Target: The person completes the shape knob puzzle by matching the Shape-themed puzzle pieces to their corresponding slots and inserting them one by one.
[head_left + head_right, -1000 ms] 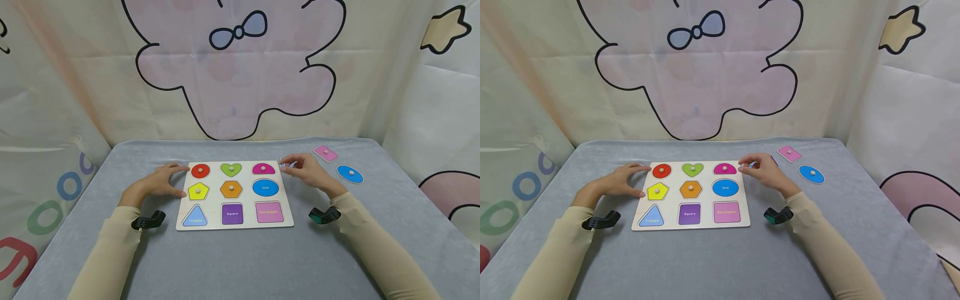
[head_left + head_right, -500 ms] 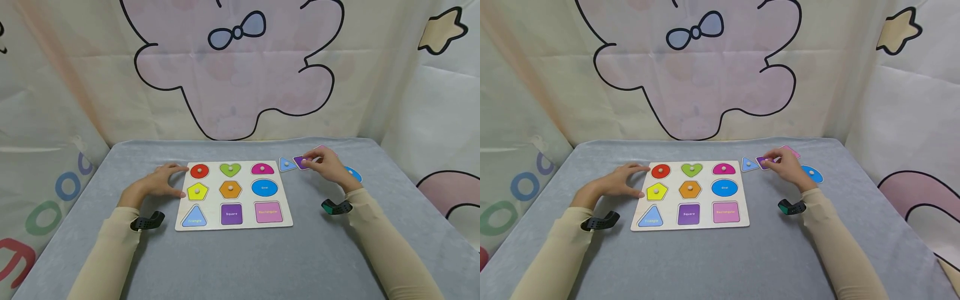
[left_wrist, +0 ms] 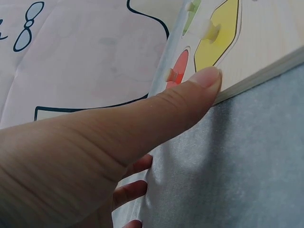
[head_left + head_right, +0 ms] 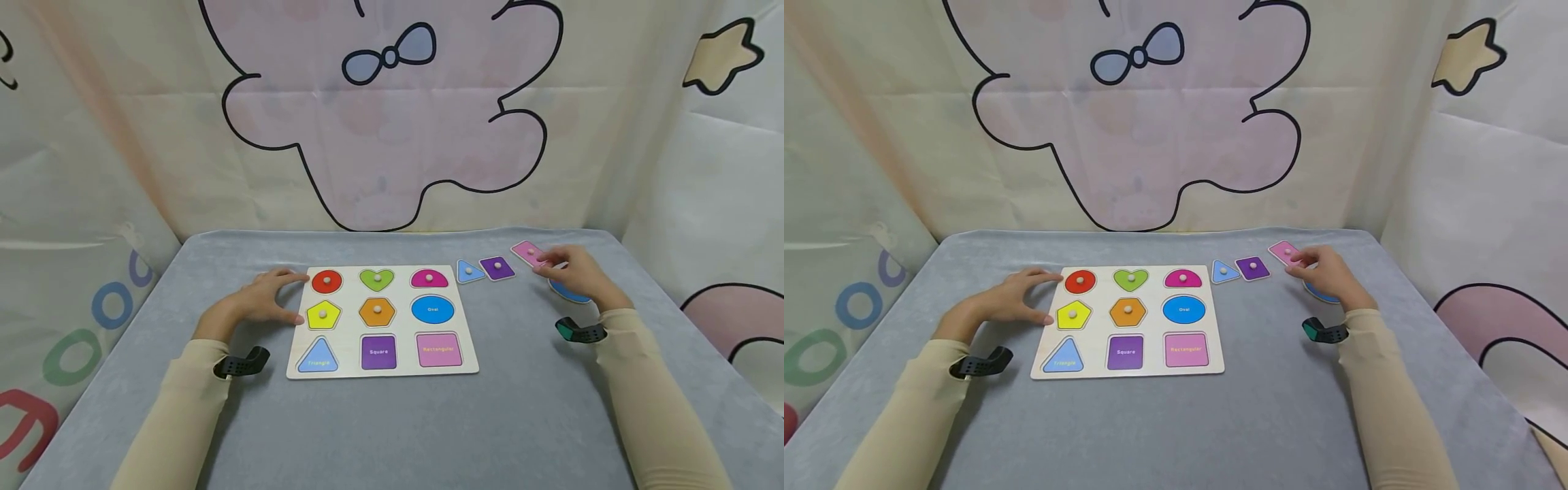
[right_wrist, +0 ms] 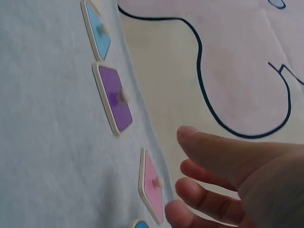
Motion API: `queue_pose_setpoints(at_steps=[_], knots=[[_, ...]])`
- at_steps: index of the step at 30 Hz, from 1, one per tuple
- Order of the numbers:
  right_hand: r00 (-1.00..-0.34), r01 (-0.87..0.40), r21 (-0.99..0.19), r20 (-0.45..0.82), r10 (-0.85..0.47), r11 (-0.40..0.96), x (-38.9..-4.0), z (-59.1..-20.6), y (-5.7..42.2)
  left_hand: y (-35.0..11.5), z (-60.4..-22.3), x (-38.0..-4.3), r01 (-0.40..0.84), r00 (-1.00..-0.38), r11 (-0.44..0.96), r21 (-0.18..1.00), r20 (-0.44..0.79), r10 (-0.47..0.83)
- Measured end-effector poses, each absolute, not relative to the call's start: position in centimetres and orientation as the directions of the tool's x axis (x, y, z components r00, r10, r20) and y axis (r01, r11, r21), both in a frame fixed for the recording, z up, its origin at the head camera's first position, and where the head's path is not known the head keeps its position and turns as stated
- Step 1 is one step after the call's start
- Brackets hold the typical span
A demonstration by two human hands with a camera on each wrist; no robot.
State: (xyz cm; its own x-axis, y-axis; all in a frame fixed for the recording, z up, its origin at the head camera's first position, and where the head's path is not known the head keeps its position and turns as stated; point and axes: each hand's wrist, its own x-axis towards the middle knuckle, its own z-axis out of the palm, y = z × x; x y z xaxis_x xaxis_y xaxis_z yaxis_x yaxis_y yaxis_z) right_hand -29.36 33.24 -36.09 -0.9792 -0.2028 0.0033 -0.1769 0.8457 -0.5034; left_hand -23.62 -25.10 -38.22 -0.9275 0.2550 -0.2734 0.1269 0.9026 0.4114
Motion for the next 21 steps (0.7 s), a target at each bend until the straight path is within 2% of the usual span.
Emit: queue_pose_setpoints(at_steps=[15,21], knots=[[-0.981,-0.005,-0.507,-0.164,-0.102,0.862,-28.7,-36.0,37.3,-24.9,-38.2,-23.4,0.118,-0.929,0.907,0.403,-0.277,0.244],[-0.976,0.028,-0.482,-0.201,-0.080,0.876,-28.7,-36.0,38.0,-25.0,-38.0,-23.4,0.119,-0.930,0.909,0.399,-0.275,0.243]])
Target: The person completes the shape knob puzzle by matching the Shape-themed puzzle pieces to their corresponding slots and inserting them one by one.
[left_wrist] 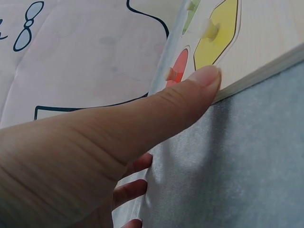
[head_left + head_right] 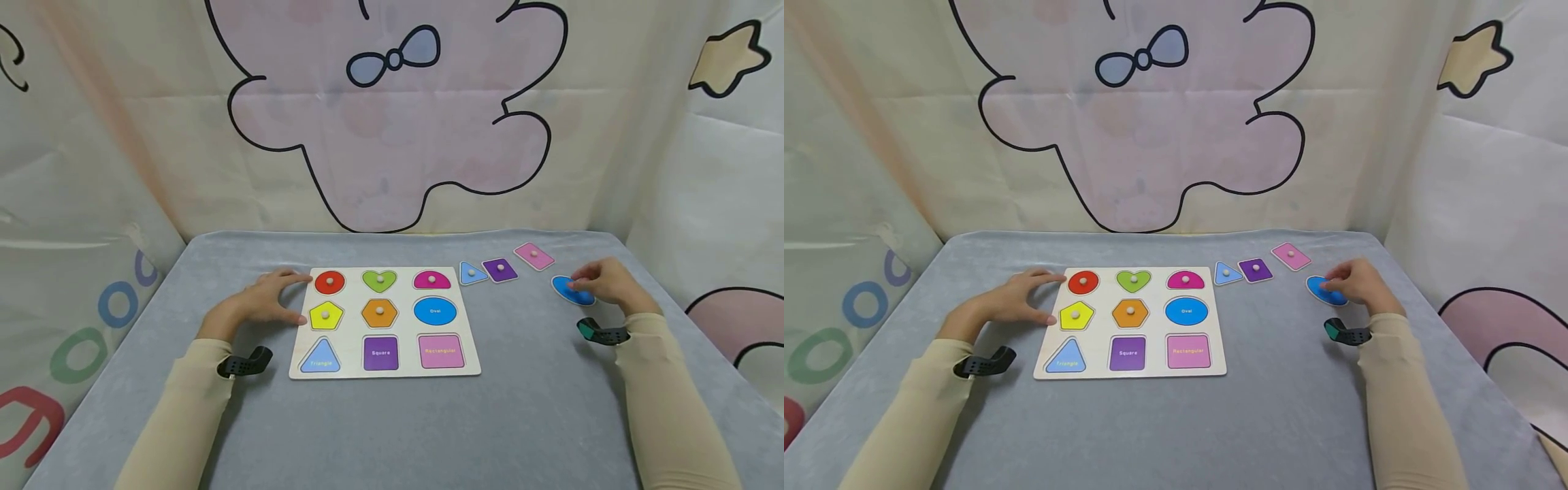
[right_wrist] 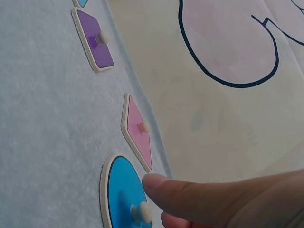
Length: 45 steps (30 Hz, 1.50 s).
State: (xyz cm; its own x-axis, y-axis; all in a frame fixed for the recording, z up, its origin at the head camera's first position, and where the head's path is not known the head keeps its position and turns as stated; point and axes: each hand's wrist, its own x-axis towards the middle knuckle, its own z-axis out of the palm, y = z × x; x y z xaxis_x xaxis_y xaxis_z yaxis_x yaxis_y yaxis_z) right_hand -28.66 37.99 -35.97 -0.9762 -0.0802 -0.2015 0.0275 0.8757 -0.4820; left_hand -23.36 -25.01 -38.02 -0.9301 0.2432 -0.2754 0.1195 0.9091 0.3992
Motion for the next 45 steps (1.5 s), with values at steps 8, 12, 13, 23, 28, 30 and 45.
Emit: queue_pose_setpoints(at_steps=[8,12,13,23,28,30,45], knots=[[-0.965,0.091,-0.474,-0.260,-0.040,0.876,-28.8,-36.4,38.8,-25.0,-38.0,-23.5,0.106,-0.930,0.914,0.391,-0.286,0.230],[-0.962,0.109,-0.475,-0.273,-0.029,0.873,-28.8,-36.6,39.1,-25.0,-38.0,-23.6,0.108,-0.930,0.914,0.391,-0.285,0.231],[-0.963,0.108,-0.474,-0.269,-0.027,0.874,-28.9,-36.7,39.2,-25.0,-38.0,-23.6,0.108,-0.930,0.914,0.391,-0.284,0.232],[-0.964,0.129,-0.489,-0.264,-0.006,0.863,-28.7,-36.8,39.2,-24.8,-38.1,-23.7,0.123,-0.929,0.912,0.390,-0.277,0.244],[-0.967,0.136,-0.504,-0.256,0.003,0.853,-28.7,-36.4,38.5,-24.8,-38.0,-23.7,0.117,-0.929,0.914,0.389,-0.283,0.239],[-0.969,0.126,-0.509,-0.245,-0.003,0.851,-28.7,-36.2,38.1,-24.9,-38.0,-23.6,0.116,-0.929,0.913,0.390,-0.284,0.239],[-0.990,0.012,-0.539,-0.122,-0.064,0.842,-28.1,-33.1,33.9,-25.1,-38.3,-23.5,0.134,-0.933,0.907,0.399,-0.257,0.251]])
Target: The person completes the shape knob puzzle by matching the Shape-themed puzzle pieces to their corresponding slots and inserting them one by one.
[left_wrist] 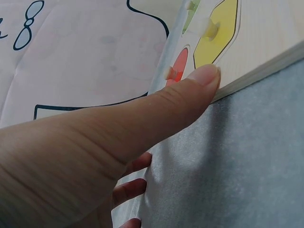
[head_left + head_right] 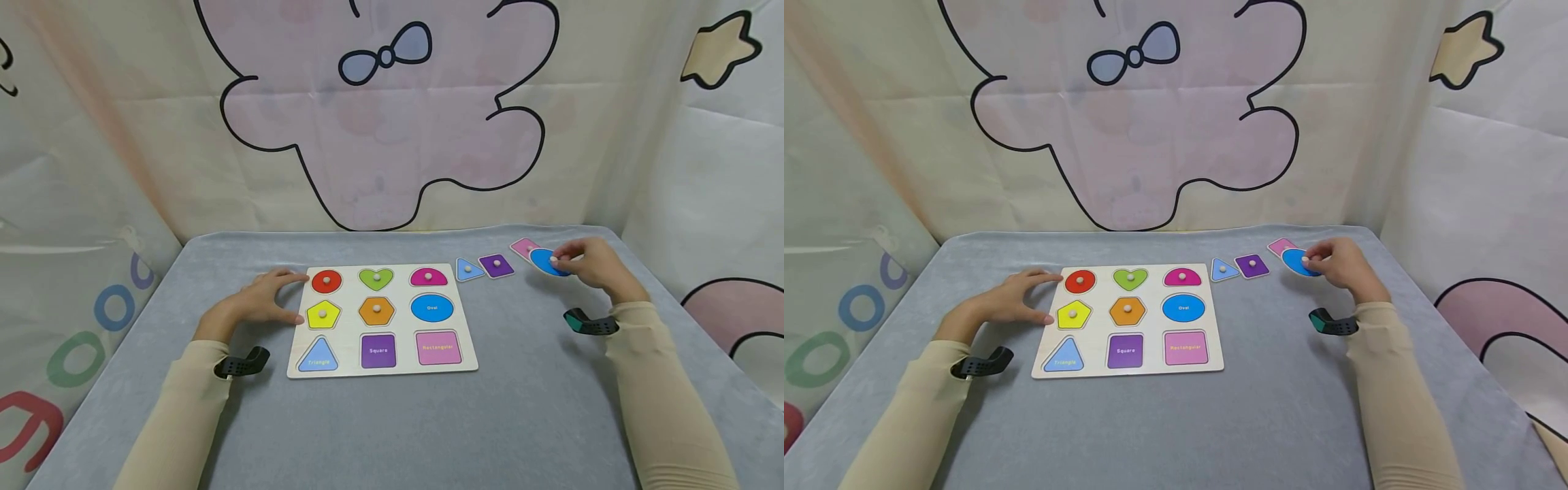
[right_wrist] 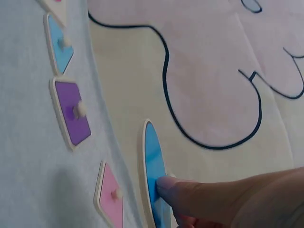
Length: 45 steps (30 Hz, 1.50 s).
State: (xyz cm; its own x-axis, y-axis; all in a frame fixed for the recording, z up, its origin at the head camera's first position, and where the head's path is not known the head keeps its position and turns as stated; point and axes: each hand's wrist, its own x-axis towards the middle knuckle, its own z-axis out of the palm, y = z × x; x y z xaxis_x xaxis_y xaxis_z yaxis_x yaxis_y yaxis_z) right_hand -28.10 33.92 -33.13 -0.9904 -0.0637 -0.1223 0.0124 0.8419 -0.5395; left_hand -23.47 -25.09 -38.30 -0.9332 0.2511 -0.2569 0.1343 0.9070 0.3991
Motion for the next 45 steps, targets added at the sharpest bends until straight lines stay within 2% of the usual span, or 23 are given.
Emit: queue_pose_setpoints(at_steps=[13,32,45], knots=[[-0.989,-0.131,-0.510,0.013,-0.144,0.850,-27.8,-32.4,30.5,-25.1,-38.2,-23.6,0.141,-0.935,0.910,0.389,-0.249,0.251],[-0.973,-0.229,-0.478,0.091,-0.211,0.848,-27.2,-33.9,25.6,-24.9,-38.3,-23.9,0.118,-0.938,0.911,0.394,-0.257,0.233],[-0.963,-0.267,-0.465,0.091,-0.254,0.844,-25.5,-34.3,22.6,-24.9,-38.4,-23.4,0.108,-0.940,0.914,0.391,-0.260,0.222]])
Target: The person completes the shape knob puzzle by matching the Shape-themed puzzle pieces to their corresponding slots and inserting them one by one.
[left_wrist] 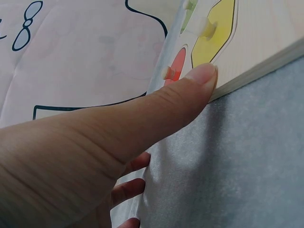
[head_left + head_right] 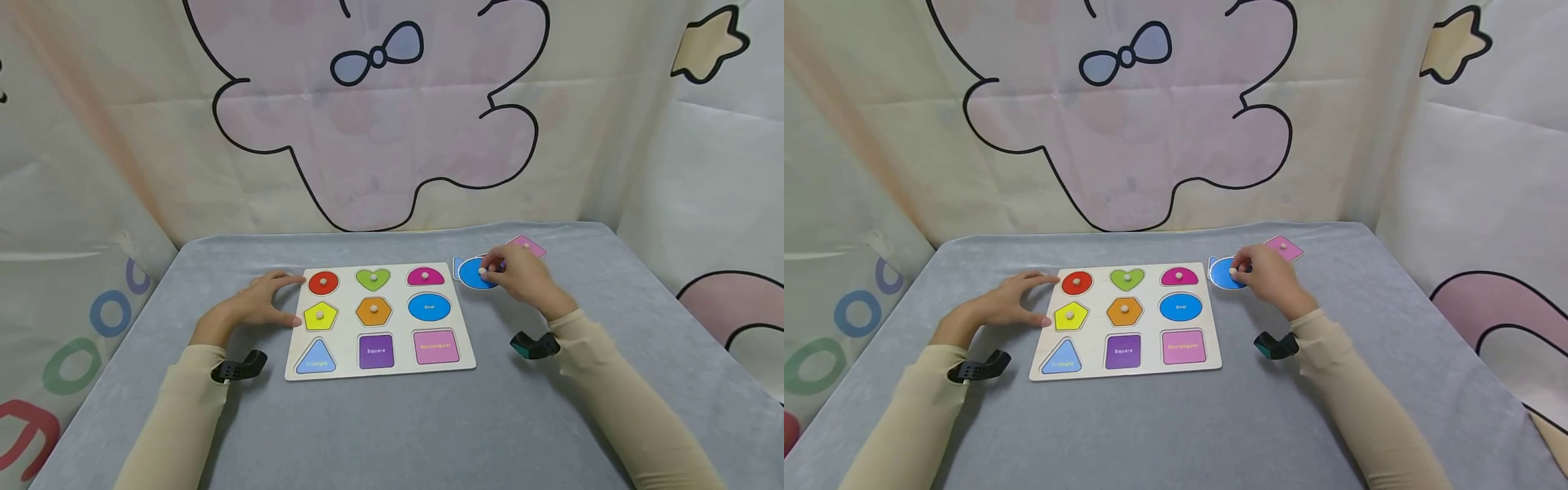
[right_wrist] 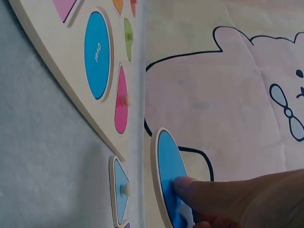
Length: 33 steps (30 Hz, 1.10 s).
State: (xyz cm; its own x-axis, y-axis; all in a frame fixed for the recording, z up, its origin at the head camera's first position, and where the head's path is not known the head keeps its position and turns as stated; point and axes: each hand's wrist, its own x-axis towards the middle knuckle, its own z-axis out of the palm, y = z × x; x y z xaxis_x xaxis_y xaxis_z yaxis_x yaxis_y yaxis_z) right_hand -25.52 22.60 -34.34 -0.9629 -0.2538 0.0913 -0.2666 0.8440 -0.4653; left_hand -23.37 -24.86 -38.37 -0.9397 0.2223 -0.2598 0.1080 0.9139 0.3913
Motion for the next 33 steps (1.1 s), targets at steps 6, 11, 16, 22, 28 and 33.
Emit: queue_pose_setpoints(at_steps=[6,11,16,22,28,33], knots=[[-0.956,-0.287,-0.483,0.092,-0.278,0.827,-25.2,-34.6,21.9,-24.9,-38.3,-23.3,0.118,-0.937,0.909,0.401,-0.259,0.236],[-0.952,-0.291,-0.512,0.074,-0.296,0.808,-25.3,-34.6,21.6,-25.1,-38.3,-23.4,0.111,-0.938,0.910,0.398,-0.262,0.229],[-0.938,-0.323,-0.542,0.075,-0.338,0.776,-25.6,-35.0,21.3,-25.1,-38.4,-23.5,0.116,-0.938,0.911,0.396,-0.259,0.232],[-0.919,-0.346,-0.579,0.052,-0.390,0.739,-26.0,-35.9,20.6,-25.0,-38.3,-23.4,0.114,-0.935,0.909,0.401,-0.266,0.235],[-0.911,-0.350,-0.592,0.034,-0.411,0.726,-26.4,-35.8,19.3,-25.0,-38.3,-23.4,0.114,-0.935,0.909,0.401,-0.265,0.235],[-0.904,-0.352,-0.604,0.021,-0.427,0.715,-26.7,-35.3,18.1,-25.0,-38.3,-23.5,0.113,-0.935,0.909,0.402,-0.265,0.234]])
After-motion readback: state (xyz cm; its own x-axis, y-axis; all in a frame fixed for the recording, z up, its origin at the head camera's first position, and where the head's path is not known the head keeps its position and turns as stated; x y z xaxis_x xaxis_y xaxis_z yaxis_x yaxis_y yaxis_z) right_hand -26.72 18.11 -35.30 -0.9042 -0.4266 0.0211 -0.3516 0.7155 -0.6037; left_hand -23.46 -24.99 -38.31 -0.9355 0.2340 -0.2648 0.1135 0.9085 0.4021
